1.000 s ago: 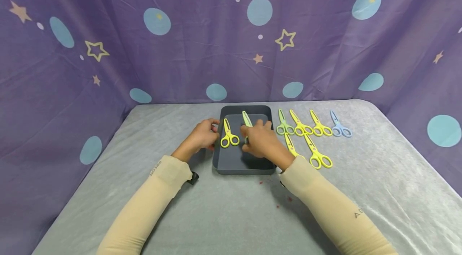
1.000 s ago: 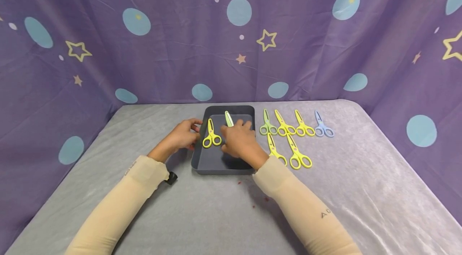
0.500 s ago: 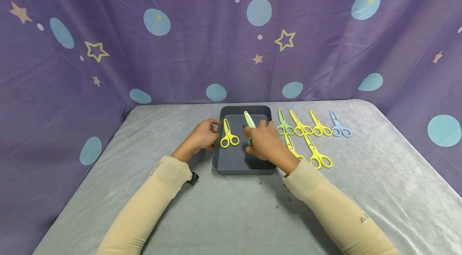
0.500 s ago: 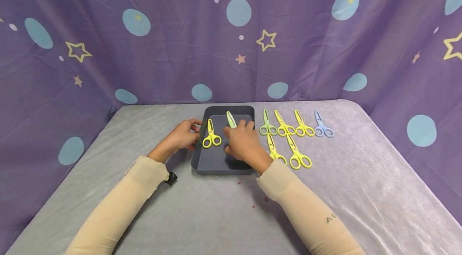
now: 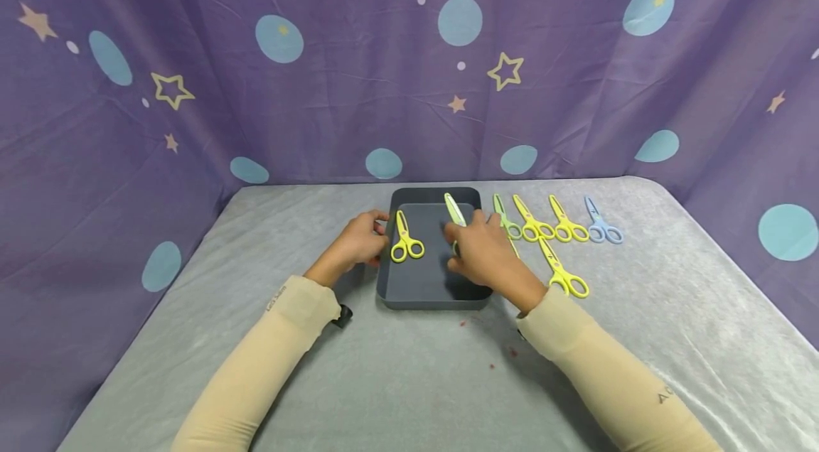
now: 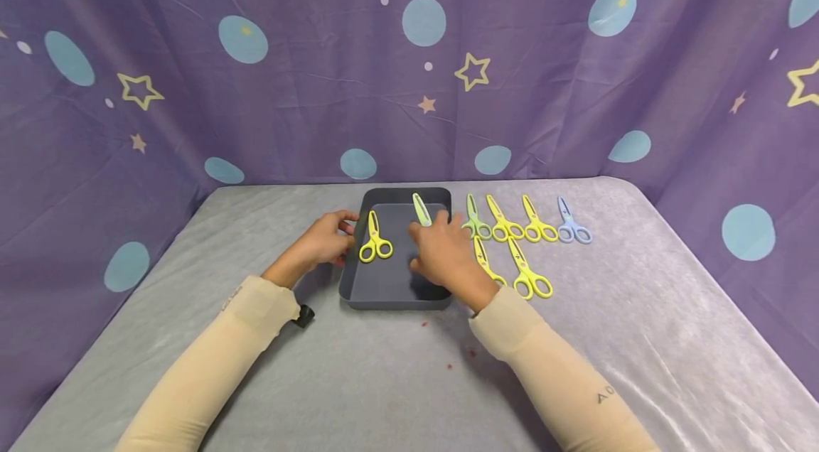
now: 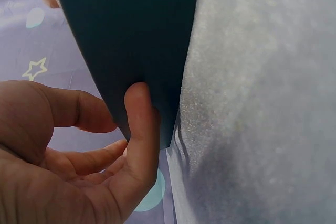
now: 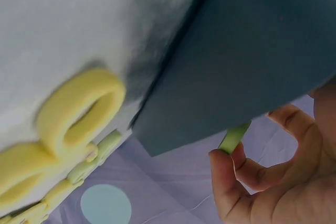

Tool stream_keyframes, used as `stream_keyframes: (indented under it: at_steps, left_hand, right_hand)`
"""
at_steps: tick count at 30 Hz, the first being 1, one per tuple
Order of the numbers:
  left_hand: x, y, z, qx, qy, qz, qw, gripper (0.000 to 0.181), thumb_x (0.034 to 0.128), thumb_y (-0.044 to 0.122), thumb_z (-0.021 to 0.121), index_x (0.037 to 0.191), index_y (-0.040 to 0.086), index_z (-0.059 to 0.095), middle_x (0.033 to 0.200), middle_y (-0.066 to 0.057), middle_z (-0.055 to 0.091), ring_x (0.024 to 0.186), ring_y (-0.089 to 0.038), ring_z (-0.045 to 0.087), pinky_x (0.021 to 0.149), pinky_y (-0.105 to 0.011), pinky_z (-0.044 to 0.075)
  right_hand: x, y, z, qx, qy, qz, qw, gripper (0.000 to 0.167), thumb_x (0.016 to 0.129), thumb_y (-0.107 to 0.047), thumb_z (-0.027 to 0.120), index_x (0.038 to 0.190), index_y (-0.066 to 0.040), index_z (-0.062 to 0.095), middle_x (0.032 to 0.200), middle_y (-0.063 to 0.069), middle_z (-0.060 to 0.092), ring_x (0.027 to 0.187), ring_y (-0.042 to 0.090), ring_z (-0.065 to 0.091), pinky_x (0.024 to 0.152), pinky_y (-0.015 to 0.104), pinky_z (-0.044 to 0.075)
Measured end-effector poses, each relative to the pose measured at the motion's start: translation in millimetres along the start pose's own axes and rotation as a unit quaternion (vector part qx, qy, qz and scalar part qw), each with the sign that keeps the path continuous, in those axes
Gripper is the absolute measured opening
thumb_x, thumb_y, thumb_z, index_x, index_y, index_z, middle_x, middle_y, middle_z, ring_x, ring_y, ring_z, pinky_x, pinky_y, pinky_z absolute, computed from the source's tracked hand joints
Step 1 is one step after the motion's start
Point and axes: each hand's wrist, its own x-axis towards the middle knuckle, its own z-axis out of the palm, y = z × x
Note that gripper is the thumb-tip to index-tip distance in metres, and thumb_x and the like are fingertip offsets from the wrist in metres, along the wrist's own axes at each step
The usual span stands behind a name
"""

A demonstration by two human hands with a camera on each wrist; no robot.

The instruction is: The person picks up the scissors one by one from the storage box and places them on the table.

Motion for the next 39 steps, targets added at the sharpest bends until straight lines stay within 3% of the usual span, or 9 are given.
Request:
stream_keyframes:
  at_steps: [8,22,29,39]
  left_hand:
    - [2.1,-1.6,0.6,-0.001,-0.002,0.001,1.0,0.058,0.0977,0.001,0.054,0.154,0.005,0.04,0.124,-0.017,0.049,0.079,-0.028,0.065,0.061,-0.04,0.063]
    - [1.8,-1.6,-1.0,0.006,-0.001,0.003,1.0,0.057,0.0973,0.001,0.054,0.153,0.007,0.042,0.122,-0.016,0.05,0.071,-0.024,0.059,0.061,-0.041,0.063]
    - [3.6,-2.4,-0.5,0.007,-0.003,0.007,1.0,0.057,0.0981,0.001,0.053,0.153,0.006,0.041,0.121,-0.015,0.049,0.071,-0.024,0.059,0.06,-0.04,0.062]
    - [2.7,-2.1,-0.3,0.012,-0.003,0.007,0.9999,0.057,0.0989,0.002,0.053,0.154,0.006,0.04,0.124,-0.016,0.049,0.073,-0.024,0.06,0.063,-0.041,0.063]
  right_hand:
    - [-10.4,17,-1,-0.003,0.027,0.013,0.9996,0.032,0.078,-0.031,0.084,0.1,-0.017,0.066,0.097,0.026,0.055,0.088,0.047,0.05,0.061,0.052,0.049]
    - [-27.4,38,-13,-0.008,0.015,0.039,0.9991,0.033,0.081,-0.031,0.085,0.106,-0.016,0.068,0.099,0.027,0.056,0.087,0.049,0.051,0.061,0.051,0.049]
    - [-35.2,51,-17,-0.002,0.042,0.037,0.9984,0.033,0.081,-0.03,0.084,0.107,-0.015,0.07,0.098,0.029,0.057,0.085,0.05,0.052,0.06,0.051,0.048]
    - [-46.0,68,-21,0.005,0.027,0.057,0.998,0.034,0.082,-0.028,0.085,0.108,-0.013,0.069,0.099,0.03,0.057,0.087,0.052,0.051,0.061,0.052,0.048]
